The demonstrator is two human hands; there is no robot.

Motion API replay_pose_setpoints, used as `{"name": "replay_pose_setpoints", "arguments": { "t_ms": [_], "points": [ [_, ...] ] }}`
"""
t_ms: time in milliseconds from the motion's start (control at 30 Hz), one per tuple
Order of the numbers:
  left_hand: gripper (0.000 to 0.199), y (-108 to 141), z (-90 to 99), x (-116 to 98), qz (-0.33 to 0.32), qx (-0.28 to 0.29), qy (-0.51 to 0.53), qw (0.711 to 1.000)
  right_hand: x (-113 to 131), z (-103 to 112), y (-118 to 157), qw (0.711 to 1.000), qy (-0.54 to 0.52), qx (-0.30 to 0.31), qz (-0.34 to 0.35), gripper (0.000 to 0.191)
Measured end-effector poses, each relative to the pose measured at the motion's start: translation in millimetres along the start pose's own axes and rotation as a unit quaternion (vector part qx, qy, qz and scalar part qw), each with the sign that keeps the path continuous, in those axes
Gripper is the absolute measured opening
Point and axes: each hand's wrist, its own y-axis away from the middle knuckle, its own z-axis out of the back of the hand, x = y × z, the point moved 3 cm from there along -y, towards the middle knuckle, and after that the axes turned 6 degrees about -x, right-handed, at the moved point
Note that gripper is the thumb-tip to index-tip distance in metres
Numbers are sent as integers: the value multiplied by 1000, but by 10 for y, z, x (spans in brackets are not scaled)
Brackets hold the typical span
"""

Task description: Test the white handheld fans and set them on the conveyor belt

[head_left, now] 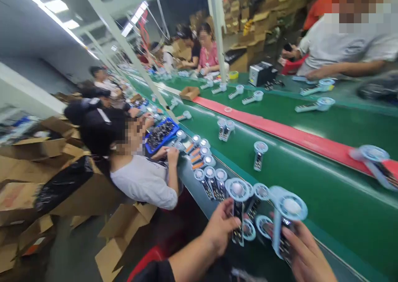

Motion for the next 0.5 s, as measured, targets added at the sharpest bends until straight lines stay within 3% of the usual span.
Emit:
{"name": "replay_pose_setpoints", "arguments": {
  "t_ms": [33, 100, 200, 500],
  "points": [
    [81, 35, -59, -89, -9, 6, -7, 1000, 53, -153, 116, 999, 0, 37, -4, 58],
    [74, 61, -140, -223, 8, 36, -25, 999, 180, -422, 292, 998, -21, 54, 39, 56],
    [69, 27, -155, -334, 33, 68, -55, 996, 264, -685, 436, 995, -58, 73, 41, 59],
    [59, -66, -115, -424, 56, 130, -108, 984, 188, -725, 644, 993, -78, -18, 83, 52]
  ]
}}
